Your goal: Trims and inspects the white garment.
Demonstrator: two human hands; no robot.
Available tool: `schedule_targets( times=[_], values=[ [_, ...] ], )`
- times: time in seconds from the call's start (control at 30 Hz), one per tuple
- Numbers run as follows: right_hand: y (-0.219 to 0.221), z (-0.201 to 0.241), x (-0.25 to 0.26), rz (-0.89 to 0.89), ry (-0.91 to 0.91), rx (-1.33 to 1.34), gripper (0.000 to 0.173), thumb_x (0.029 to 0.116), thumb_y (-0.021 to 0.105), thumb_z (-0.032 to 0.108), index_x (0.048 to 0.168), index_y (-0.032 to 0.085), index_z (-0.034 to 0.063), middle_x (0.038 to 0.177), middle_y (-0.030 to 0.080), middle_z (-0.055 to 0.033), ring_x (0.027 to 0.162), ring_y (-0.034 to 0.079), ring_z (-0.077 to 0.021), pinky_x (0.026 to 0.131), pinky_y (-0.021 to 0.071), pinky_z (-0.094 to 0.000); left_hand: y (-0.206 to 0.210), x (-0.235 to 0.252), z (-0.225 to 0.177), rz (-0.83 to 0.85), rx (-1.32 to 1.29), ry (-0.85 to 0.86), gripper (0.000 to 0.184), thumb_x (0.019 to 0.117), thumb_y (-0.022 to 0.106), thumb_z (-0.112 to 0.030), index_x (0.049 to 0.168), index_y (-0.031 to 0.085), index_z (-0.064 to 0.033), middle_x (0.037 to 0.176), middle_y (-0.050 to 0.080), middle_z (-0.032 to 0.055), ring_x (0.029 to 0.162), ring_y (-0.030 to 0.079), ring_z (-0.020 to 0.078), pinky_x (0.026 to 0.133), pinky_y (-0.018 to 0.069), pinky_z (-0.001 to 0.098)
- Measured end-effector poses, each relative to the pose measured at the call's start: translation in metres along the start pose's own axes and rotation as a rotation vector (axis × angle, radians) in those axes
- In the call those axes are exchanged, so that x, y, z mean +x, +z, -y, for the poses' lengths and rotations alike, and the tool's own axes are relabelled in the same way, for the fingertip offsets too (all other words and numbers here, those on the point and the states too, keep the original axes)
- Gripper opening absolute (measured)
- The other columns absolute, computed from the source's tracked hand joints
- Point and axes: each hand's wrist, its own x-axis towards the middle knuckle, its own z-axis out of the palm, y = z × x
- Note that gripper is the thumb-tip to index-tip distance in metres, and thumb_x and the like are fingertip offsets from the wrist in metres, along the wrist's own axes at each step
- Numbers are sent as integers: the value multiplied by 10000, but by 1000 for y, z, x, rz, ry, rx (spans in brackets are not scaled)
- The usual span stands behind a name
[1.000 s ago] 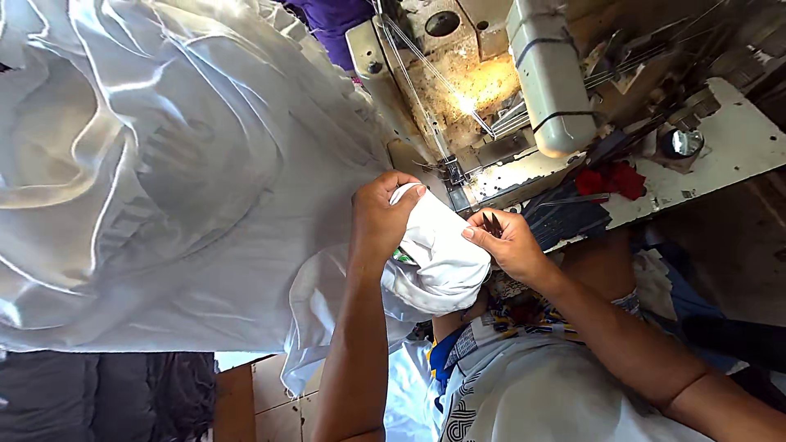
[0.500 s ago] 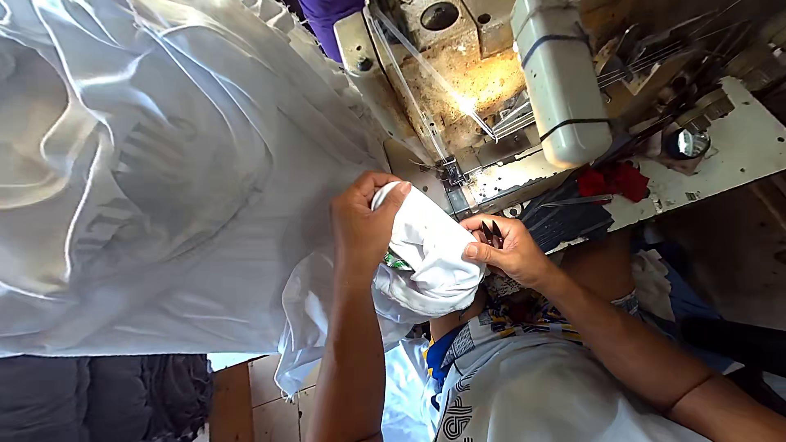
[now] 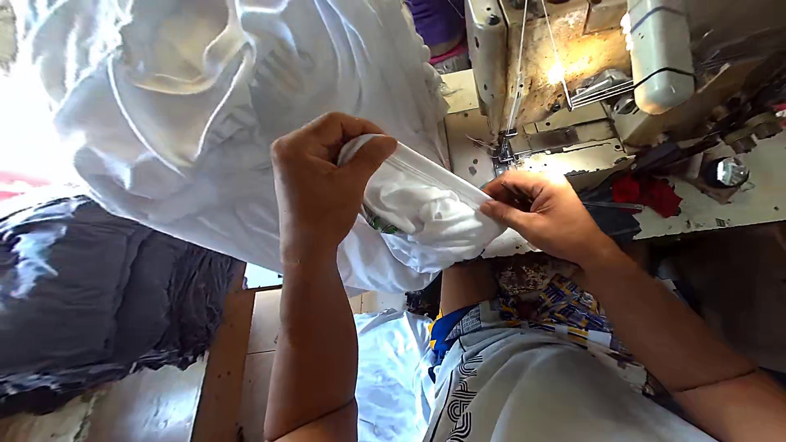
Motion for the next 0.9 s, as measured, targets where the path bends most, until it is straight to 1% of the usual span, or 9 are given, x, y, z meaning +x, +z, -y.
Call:
schedule_targets(
  times=[0.27,0.43,0.5,0.57,0.63,0.7,0.8,0.83,0.9],
  values=[
    [5,30,3,-131,-50,-367,70,998,649,156,1047,688,126,674,591,24,493,506,-76,419,434,-261,-14,-21,3,-190,60,-66,168,945,758,-282,1030,740,-139,1001,704,-38,834,689,37,703,599,216],
    [13,52,14,-147,-178,-579,191,973,625,119,1118,747,94,692,628,19,530,529,-75,480,448,-285,-28,-27,-7,-303,241,-25,201,941,753,-346,1009,746,-157,994,681,-28,897,639,37,770,530,217],
    [18,65,26,-117,-212,-586,189,956,610,141,1062,761,99,691,629,26,558,541,-67,520,466,-284,-33,-26,-8,-311,310,-5,272,944,741,-379,1089,729,-149,1066,667,30,906,629,97,764,519,265],
    [23,83,40,-89,-221,-606,154,963,611,167,1004,750,117,715,643,21,598,579,-87,554,498,-317,-33,-31,-20,-308,328,9,396,964,711,-373,1252,661,-107,1262,608,131,1070,619,200,854,536,345],
    [29,100,58,-75,-232,-642,128,954,606,178,934,724,132,712,627,21,614,585,-110,554,485,-351,-17,-45,-40,-333,222,76,364,1003,670,-286,1227,623,-2,1158,641,144,983,646,196,811,560,359],
    [33,113,75,-71,-252,-674,120,935,600,174,875,695,131,712,608,12,633,584,-135,553,470,-372,6,-66,-56,-158,64,87,388,1016,651,-276,1290,546,-23,1154,652,78,965,680,145,785,607,333],
    [31,135,92,-65,-269,-740,117,934,600,175,873,687,126,715,597,4,653,591,-146,561,468,-369,28,-82,-42,76,79,-24,678,899,784,-431,1422,496,-111,1280,630,53,1012,678,142,810,607,364],
    [28,142,96,-70,-275,-775,118,938,596,181,869,678,133,725,594,6,663,589,-143,564,460,-364,27,-84,-31,106,126,-48,685,878,798,-452,1414,535,-117,1231,666,52,966,682,142,797,597,384],
    [23,152,103,-88,-293,-852,124,944,584,193,875,670,137,767,603,-3,712,598,-157,595,464,-374,10,-85,-9,153,198,-65,514,891,778,-464,1281,651,-155,1096,716,-4,932,697,117,804,606,408]
  ],
)
